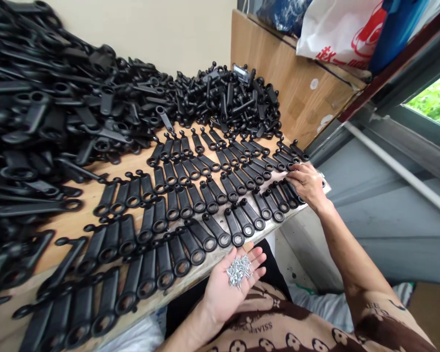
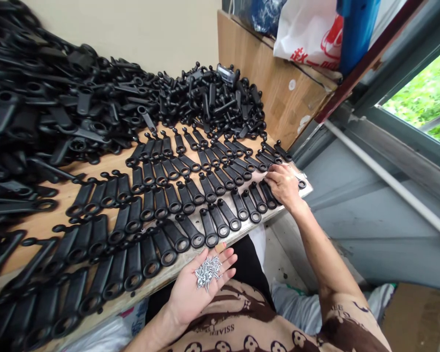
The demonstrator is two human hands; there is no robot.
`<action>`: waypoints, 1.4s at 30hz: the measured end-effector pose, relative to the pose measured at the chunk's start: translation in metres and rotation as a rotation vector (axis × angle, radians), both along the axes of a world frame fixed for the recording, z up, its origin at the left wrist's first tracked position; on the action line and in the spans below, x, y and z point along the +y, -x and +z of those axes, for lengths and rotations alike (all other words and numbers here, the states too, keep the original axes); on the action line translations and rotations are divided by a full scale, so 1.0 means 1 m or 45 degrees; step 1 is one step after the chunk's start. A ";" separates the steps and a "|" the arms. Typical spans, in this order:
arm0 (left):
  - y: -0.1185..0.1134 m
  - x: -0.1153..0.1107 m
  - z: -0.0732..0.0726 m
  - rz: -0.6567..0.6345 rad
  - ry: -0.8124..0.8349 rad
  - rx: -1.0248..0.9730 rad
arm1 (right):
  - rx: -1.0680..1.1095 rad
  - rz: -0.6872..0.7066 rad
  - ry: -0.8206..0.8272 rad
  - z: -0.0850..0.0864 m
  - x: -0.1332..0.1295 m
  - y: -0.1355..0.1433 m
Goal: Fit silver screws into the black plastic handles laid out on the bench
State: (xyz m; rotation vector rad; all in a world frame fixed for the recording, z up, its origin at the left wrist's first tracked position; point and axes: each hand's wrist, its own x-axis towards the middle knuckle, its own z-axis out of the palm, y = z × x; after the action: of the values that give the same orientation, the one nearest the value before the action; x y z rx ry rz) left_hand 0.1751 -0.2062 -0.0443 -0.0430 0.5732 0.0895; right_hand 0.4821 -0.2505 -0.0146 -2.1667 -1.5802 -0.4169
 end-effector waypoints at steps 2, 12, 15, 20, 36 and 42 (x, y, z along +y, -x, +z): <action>0.000 0.000 0.000 0.001 -0.006 0.003 | -0.019 0.007 0.015 0.000 0.001 0.000; 0.001 -0.002 0.003 0.029 -0.011 -0.030 | -0.003 0.056 0.104 0.019 -0.007 0.016; 0.003 -0.004 0.006 0.046 -0.027 -0.067 | 0.147 0.237 0.038 0.035 -0.014 0.055; 0.005 -0.009 0.012 0.061 -0.016 -0.171 | 0.327 0.803 0.161 0.045 -0.026 0.132; 0.019 -0.020 0.023 0.151 -0.100 -0.254 | 0.270 0.975 0.427 0.033 -0.035 0.176; 0.017 -0.019 0.024 0.148 -0.117 -0.281 | 0.191 0.911 0.420 0.025 -0.041 0.178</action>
State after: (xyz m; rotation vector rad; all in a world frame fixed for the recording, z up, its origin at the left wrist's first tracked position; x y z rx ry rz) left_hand 0.1580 -0.2254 -0.0208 0.0034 0.3451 0.2209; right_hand 0.3041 -0.2919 0.0102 -1.6110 -2.2924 0.2401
